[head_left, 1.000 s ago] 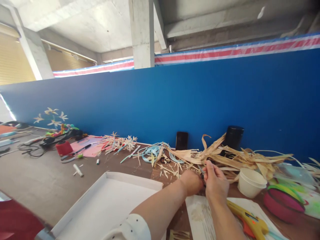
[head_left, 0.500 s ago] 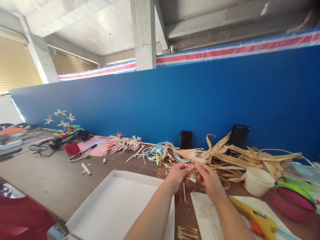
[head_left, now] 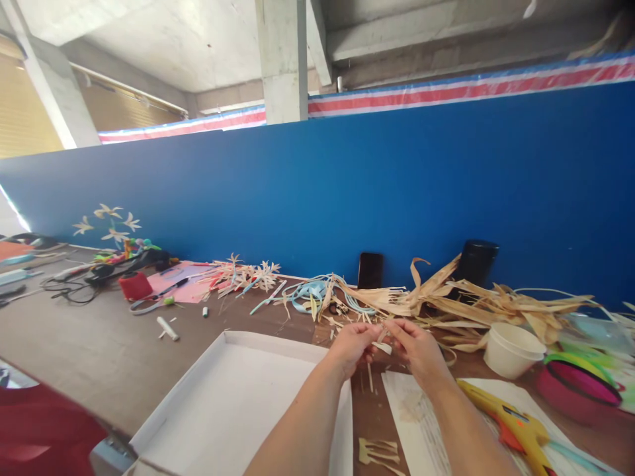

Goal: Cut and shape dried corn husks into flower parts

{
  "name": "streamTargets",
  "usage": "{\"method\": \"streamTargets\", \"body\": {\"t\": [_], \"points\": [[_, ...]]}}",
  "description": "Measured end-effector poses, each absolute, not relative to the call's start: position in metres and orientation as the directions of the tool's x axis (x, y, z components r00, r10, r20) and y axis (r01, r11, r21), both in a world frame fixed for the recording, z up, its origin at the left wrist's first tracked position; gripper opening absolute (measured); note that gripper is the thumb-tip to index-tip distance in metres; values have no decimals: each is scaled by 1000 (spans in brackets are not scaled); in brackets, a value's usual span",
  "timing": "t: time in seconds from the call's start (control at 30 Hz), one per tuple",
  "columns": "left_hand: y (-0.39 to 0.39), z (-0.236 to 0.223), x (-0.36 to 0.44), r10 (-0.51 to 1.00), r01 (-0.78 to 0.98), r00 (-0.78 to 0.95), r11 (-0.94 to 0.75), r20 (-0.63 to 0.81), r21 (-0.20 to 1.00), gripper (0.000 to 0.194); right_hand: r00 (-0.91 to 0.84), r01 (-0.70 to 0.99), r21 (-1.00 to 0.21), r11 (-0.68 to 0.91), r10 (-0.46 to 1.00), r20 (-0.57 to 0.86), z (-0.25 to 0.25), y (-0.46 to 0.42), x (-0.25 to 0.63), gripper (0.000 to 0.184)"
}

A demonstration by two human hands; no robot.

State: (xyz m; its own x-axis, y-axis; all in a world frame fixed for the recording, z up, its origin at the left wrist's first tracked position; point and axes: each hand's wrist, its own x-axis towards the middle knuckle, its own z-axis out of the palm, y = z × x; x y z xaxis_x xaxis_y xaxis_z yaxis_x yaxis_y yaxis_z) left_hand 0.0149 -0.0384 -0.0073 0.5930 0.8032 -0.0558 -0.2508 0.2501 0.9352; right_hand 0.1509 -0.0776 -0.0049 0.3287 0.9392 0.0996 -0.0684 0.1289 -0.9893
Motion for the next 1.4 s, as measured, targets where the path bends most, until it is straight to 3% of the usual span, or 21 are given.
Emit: {"method": "streamTargets", "body": {"t": [0.3, 0.67, 1.1, 1.4], "points": [[-36, -13, 17, 853, -189, 519, 180, -57, 965, 30, 400, -44, -992, 120, 912, 93, -2, -79, 140, 40], [-38, -10, 19, 881, -162, 470, 139, -48, 977, 25, 324, 301, -943, 140, 916, 239, -4, -78, 145, 31], [-39, -9, 13, 856, -198, 516, 173, -47, 965, 33, 325, 302, -946, 118, 920, 218, -4, -77, 146, 36], [-40, -3, 7, 793, -172, 603, 235, -86, 957, 33, 377, 360, -920, 153, 878, 294, 1, -82, 145, 30]]}}
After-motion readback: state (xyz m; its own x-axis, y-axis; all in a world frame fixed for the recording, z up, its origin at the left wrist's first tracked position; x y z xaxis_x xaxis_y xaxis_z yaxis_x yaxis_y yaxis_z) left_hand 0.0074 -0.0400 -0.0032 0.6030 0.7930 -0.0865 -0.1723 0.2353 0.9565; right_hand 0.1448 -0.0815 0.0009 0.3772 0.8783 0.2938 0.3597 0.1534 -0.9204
